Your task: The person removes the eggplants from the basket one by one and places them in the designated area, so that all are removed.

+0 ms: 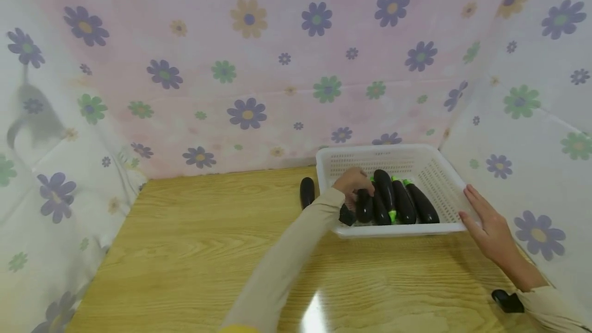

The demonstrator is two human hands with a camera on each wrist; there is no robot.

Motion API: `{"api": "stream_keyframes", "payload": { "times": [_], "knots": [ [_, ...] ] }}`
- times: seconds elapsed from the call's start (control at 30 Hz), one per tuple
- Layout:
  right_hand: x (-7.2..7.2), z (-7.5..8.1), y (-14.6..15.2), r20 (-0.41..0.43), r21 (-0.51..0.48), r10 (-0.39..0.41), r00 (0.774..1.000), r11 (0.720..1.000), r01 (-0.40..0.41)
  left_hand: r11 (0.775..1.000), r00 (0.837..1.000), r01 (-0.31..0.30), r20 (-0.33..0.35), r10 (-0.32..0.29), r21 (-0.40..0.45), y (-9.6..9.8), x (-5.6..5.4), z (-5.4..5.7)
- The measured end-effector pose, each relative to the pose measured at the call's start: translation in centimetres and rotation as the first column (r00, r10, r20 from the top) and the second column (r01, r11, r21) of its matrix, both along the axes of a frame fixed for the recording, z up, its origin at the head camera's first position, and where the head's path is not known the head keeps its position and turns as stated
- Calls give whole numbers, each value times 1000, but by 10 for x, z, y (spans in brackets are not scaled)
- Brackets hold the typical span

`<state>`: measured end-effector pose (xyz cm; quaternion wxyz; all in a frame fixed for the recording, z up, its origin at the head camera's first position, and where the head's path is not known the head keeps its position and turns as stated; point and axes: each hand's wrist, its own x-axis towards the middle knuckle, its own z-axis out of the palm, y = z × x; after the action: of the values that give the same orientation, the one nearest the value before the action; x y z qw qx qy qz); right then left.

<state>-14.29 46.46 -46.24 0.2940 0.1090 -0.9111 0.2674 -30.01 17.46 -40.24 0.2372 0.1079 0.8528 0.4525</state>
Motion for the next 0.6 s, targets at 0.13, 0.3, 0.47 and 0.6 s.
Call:
{"api": "stream_keyframes", "payload": {
  "times": [0.13,0.3,0.47,0.6],
  "knots": [
    [0,1,-2,2,5,4,1000,1000,-4,998,999,25,39,-27,55,-5,2,8],
    [2,0,-2,9,9,-3,1000,1000,3,992,995,16,97,-29,129,-8,7,17],
    [2,1,-2,18,14,-12,1000,1000,11,985,996,34,82,-48,170,-17,8,24],
    [1,1,-2,13,8,-7,1000,1000,7,980,994,49,83,-66,192,-23,8,27]
  ]
}}
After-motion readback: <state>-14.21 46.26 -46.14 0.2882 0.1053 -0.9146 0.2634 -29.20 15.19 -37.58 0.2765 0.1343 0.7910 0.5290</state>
